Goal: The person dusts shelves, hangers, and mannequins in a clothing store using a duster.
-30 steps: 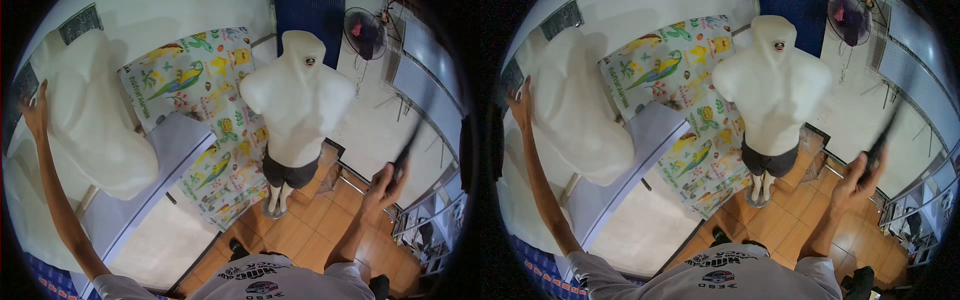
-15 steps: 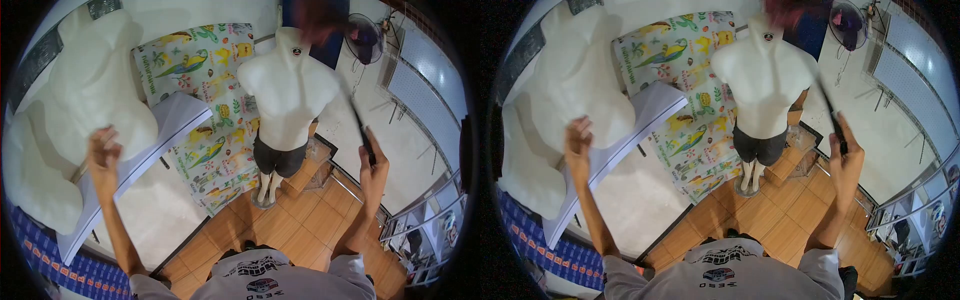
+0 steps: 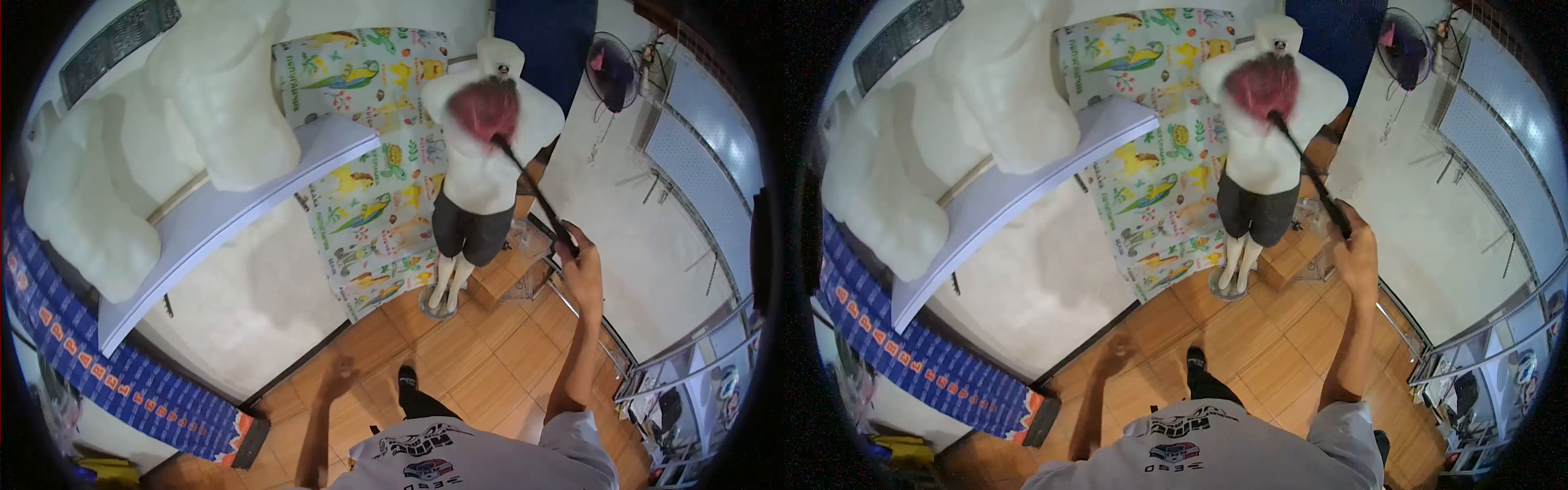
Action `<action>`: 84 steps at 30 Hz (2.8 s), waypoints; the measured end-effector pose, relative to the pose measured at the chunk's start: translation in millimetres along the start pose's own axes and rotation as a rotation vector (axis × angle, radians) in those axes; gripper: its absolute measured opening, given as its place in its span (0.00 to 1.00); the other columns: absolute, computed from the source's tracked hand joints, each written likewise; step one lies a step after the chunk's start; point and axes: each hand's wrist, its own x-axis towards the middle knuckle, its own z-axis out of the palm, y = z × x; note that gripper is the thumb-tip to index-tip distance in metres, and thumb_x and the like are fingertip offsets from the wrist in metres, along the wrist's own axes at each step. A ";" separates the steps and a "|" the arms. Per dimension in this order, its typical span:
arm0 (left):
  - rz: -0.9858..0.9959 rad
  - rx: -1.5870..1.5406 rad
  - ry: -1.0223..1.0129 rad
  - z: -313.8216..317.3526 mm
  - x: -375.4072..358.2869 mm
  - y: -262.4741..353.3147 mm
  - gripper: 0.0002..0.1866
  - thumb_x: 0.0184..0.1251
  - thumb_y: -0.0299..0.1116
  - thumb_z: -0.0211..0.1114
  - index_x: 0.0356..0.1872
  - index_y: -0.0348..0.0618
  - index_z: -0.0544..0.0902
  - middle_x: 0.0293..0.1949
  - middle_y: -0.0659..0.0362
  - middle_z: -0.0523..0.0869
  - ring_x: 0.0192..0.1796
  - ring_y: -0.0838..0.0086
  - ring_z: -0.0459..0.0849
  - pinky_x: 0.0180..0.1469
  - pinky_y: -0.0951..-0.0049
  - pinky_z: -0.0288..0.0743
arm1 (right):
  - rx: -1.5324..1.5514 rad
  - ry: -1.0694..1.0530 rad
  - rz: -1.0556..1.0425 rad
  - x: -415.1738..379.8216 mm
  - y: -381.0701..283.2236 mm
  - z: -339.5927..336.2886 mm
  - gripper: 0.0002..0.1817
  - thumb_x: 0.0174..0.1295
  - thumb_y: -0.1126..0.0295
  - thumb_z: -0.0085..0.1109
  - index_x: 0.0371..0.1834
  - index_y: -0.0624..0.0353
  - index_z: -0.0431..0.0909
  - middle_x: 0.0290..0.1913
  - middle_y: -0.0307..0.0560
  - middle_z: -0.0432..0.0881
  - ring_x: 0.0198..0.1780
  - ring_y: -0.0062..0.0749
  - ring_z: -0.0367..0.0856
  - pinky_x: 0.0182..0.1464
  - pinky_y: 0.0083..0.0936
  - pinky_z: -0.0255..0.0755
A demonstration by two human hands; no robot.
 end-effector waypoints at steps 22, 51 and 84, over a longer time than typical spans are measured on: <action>-1.342 -1.007 0.121 163.4 -414.0 -102.3 0.13 0.71 0.44 0.59 0.49 0.52 0.81 0.43 0.60 0.84 0.40 0.65 0.84 0.41 0.53 0.80 | 0.256 0.278 0.127 -72.3 76.6 26.4 0.15 0.72 0.62 0.54 0.45 0.67 0.71 0.27 0.47 0.76 0.27 0.38 0.78 0.31 0.32 0.70; -1.438 -0.976 0.194 335.8 -373.8 86.7 0.07 0.69 0.40 0.61 0.39 0.50 0.78 0.26 0.60 0.77 0.23 0.68 0.77 0.25 0.66 0.71 | 0.103 -0.369 0.124 4.1 277.0 15.3 0.26 0.76 0.52 0.44 0.53 0.68 0.75 0.42 0.70 0.81 0.42 0.66 0.81 0.48 0.47 0.73; -1.274 -0.759 0.032 432.6 116.1 159.1 0.13 0.70 0.42 0.63 0.49 0.49 0.80 0.39 0.60 0.83 0.39 0.66 0.85 0.41 0.59 0.77 | 0.204 0.032 0.220 340.5 485.1 -41.2 0.30 0.67 0.48 0.62 0.12 0.54 0.65 0.11 0.36 0.66 0.12 0.25 0.66 0.16 0.27 0.62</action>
